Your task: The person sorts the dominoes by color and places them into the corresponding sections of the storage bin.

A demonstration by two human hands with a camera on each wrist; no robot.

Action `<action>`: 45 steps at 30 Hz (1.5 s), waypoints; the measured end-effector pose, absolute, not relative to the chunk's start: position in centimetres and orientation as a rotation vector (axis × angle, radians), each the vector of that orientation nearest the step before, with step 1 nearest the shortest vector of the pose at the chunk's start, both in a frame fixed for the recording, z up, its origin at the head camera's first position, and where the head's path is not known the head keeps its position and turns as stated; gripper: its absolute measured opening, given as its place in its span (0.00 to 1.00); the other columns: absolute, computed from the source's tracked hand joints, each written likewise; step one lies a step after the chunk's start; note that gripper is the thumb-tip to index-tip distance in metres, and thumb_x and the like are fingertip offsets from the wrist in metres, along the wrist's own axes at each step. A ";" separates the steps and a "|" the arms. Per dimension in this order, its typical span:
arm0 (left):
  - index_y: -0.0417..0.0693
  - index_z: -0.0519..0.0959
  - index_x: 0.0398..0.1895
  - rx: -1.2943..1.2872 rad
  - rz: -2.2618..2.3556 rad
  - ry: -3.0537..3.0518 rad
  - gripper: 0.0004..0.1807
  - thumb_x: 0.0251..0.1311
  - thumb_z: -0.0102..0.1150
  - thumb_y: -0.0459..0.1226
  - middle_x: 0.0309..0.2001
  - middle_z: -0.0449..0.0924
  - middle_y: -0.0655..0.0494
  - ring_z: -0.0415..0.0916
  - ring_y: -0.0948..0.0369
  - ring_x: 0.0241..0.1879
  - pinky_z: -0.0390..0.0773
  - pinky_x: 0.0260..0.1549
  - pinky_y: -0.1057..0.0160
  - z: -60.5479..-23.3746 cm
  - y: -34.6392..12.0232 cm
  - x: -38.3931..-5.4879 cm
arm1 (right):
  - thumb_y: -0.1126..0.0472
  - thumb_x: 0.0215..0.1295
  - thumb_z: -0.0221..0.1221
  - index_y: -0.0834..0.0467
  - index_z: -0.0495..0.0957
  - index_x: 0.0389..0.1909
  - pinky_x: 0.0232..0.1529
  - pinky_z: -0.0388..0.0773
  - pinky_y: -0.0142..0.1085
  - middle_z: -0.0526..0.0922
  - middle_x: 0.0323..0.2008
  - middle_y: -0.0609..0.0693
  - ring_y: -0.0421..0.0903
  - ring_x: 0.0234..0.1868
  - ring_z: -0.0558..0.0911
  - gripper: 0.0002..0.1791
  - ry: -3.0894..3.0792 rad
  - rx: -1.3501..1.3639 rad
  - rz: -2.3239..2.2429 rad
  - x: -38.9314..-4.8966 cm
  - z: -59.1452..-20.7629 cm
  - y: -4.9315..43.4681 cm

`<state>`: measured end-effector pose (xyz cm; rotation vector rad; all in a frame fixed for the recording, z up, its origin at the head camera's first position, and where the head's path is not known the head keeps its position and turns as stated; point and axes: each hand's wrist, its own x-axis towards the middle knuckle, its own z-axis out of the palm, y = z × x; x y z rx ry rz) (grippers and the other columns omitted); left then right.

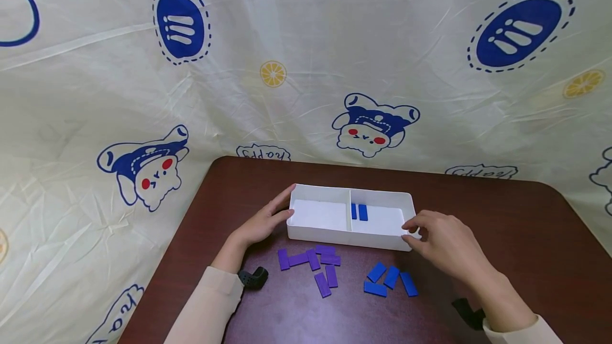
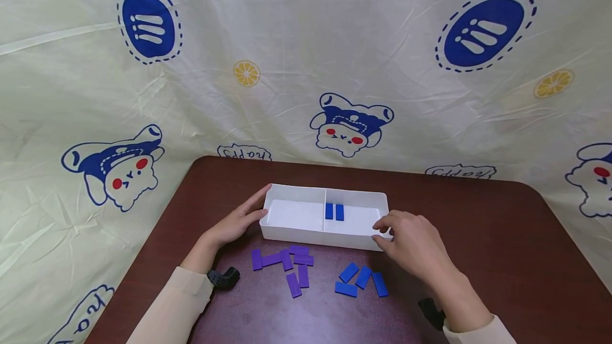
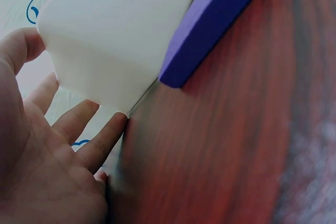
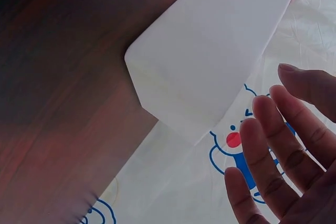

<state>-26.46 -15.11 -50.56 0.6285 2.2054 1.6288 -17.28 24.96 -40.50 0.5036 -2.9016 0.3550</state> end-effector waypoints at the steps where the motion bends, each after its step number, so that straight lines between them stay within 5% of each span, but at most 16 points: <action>1: 0.64 0.45 0.86 0.630 1.631 2.202 0.38 0.80 0.48 0.45 0.85 0.42 0.63 0.44 0.49 0.84 0.51 0.78 0.37 -50.5 -15.1 -26.5 | 0.58 0.55 0.76 0.54 0.90 0.37 0.26 0.72 0.33 0.85 0.30 0.42 0.38 0.28 0.79 0.09 -2.898 0.507 0.359 -17.2 -40.6 25.0; 17: 0.73 0.46 0.84 0.648 1.625 2.207 0.37 0.79 0.49 0.45 0.85 0.41 0.63 0.41 0.51 0.84 0.50 0.79 0.38 -50.5 -15.2 -26.5 | 0.55 0.54 0.76 0.52 0.89 0.37 0.28 0.74 0.37 0.88 0.34 0.43 0.39 0.30 0.83 0.10 -2.956 0.461 0.409 -16.1 -41.3 25.0; 24: 0.80 0.47 0.83 0.636 1.623 2.203 0.36 0.79 0.49 0.47 0.85 0.43 0.64 0.48 0.49 0.83 0.55 0.78 0.38 -50.7 -15.1 -26.6 | 0.53 0.54 0.77 0.51 0.90 0.39 0.30 0.76 0.38 0.88 0.35 0.41 0.40 0.33 0.83 0.12 -3.008 0.446 0.409 -15.6 -41.9 24.8; 32: 0.69 0.45 0.85 0.631 1.618 2.215 0.38 0.79 0.49 0.47 0.85 0.44 0.63 0.47 0.50 0.83 0.54 0.78 0.38 -50.7 -15.1 -26.5 | 0.49 0.52 0.78 0.49 0.90 0.39 0.32 0.76 0.41 0.86 0.36 0.41 0.38 0.32 0.76 0.15 -3.052 0.457 0.370 -15.3 -42.6 24.8; 45: 0.69 0.45 0.85 0.631 1.613 2.223 0.38 0.79 0.49 0.47 0.85 0.43 0.64 0.44 0.50 0.84 0.51 0.78 0.37 -50.8 -15.2 -26.6 | 0.47 0.51 0.78 0.47 0.89 0.39 0.41 0.84 0.52 0.89 0.42 0.44 0.48 0.42 0.87 0.16 -3.115 0.505 0.385 -14.8 -43.7 24.9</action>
